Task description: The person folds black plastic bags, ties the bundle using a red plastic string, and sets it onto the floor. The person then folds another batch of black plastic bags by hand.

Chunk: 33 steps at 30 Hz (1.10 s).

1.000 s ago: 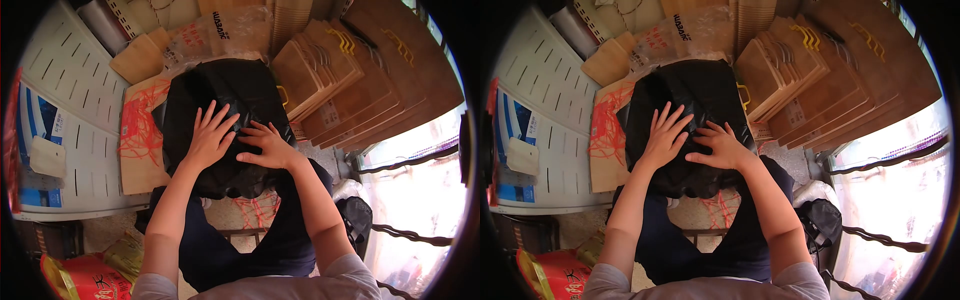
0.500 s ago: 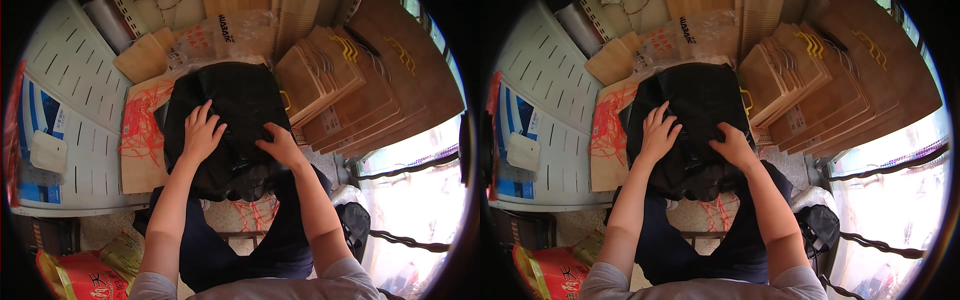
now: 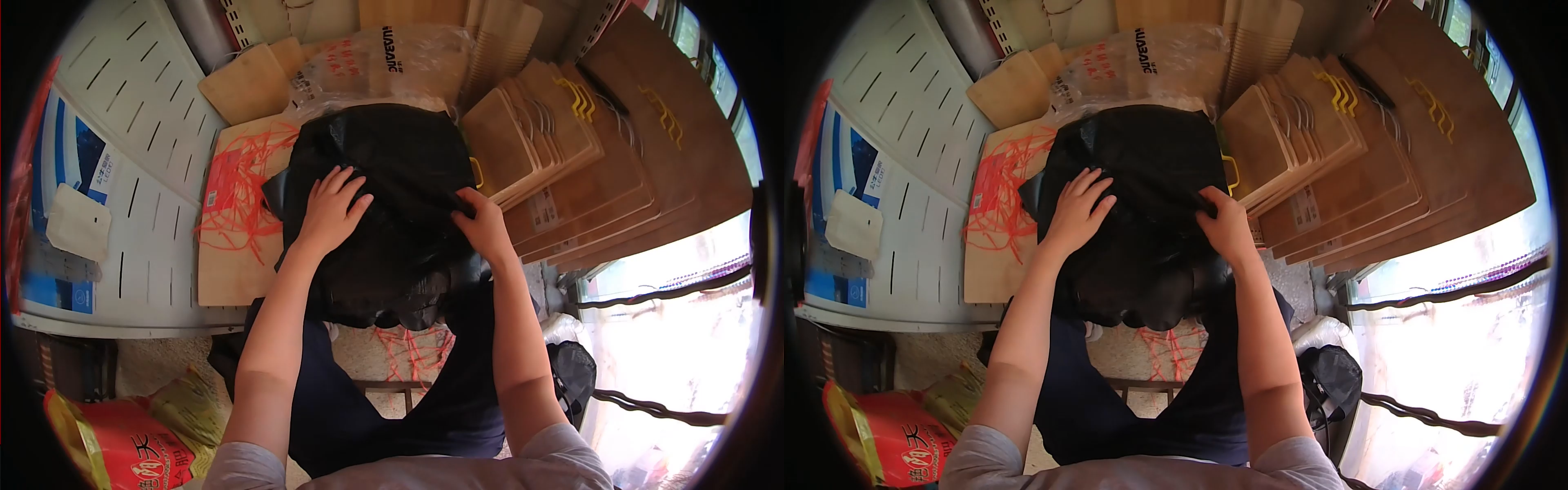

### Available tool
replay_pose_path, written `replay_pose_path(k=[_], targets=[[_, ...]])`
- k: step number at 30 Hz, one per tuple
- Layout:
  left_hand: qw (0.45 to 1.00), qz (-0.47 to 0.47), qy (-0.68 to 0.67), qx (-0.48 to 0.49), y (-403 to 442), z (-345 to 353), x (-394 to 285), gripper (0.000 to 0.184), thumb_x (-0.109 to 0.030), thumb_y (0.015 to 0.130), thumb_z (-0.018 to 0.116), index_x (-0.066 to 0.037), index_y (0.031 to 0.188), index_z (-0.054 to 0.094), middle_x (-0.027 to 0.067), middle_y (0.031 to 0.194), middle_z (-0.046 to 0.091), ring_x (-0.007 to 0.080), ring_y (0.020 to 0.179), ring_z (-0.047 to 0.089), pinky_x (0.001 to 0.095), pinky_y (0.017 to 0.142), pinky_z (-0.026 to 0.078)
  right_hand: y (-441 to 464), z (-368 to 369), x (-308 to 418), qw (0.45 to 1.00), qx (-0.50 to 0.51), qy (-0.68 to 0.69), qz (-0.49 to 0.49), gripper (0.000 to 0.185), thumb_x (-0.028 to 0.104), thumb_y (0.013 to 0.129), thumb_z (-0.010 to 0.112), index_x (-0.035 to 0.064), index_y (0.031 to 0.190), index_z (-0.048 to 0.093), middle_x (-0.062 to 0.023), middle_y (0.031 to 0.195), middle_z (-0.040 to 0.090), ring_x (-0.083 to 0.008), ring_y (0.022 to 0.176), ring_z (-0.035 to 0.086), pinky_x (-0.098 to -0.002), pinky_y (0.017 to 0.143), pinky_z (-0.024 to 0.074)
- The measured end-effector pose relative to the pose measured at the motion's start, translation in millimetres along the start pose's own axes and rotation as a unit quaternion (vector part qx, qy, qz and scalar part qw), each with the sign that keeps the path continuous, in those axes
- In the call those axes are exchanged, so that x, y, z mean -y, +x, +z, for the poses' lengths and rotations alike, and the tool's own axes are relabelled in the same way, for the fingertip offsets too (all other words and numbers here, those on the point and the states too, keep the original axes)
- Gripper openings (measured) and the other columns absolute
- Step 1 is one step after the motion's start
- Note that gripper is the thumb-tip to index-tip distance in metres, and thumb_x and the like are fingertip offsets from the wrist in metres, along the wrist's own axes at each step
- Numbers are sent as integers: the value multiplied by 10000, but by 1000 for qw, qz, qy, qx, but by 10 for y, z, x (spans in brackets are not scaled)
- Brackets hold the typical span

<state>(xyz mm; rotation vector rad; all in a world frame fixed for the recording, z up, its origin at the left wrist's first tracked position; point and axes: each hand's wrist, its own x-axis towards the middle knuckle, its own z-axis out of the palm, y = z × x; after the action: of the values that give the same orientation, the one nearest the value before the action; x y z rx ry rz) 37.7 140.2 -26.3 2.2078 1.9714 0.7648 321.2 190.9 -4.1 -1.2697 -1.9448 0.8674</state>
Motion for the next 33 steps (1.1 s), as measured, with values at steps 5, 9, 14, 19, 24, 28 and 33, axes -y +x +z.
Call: replay_pose_path(k=[5,9,14,19,24,28,33], targets=[[982,-56,28,-177,-112,-121,471,416,-232,908,612,-33,1270,559,204,1350,511,410,1281,433,472,1068,355,192,-10,-157,997,-57,-50,-24,354,56,774,647,10,1124,612,-221,974,671,-356,971,655,-378,836,500],[959,-178,-11,-222,-245,-285,1075,442,-194,923,586,11,1305,498,242,1300,539,413,1240,478,455,1018,403,229,21,-252,998,-55,-42,-10,364,53,772,644,15,1133,614,-223,993,671,-367,995,646,-381,855,497],[852,-393,-319,-133,-321,-274,1283,483,-268,924,623,1,1311,519,128,1113,633,218,973,612,334,845,484,231,18,-213,998,-43,-39,-19,360,44,770,639,15,1128,614,-218,1001,671,-371,1001,640,-379,861,493],[830,-397,-392,9,-303,-426,1175,557,-302,858,718,-13,1302,546,68,1098,637,137,926,608,288,795,491,275,50,-253,996,-57,-62,-37,346,36,771,632,19,1115,613,-215,1009,672,-380,1009,636,-393,856,495],[927,-216,-303,-52,-350,-438,1200,396,-260,803,782,11,1055,640,9,889,642,129,787,598,278,702,469,306,54,-270,995,-62,-69,-35,333,31,776,629,20,1108,611,-221,1009,669,-390,1011,631,-403,856,494],[940,-211,-266,-17,-428,-545,1180,311,-252,793,769,6,900,634,44,765,600,142,706,560,307,649,454,337,23,-268,996,-55,-57,-44,327,33,781,630,22,1108,612,-223,1004,668,-393,1003,632,-404,854,495],[968,-190,-165,20,-567,-916,985,360,-316,781,778,0,897,650,88,761,629,140,695,593,304,664,470,396,19,-359,995,-46,-82,-36,332,30,786,632,17,1117,608,-218,1004,670,-387,1007,636,-400,859,495]])
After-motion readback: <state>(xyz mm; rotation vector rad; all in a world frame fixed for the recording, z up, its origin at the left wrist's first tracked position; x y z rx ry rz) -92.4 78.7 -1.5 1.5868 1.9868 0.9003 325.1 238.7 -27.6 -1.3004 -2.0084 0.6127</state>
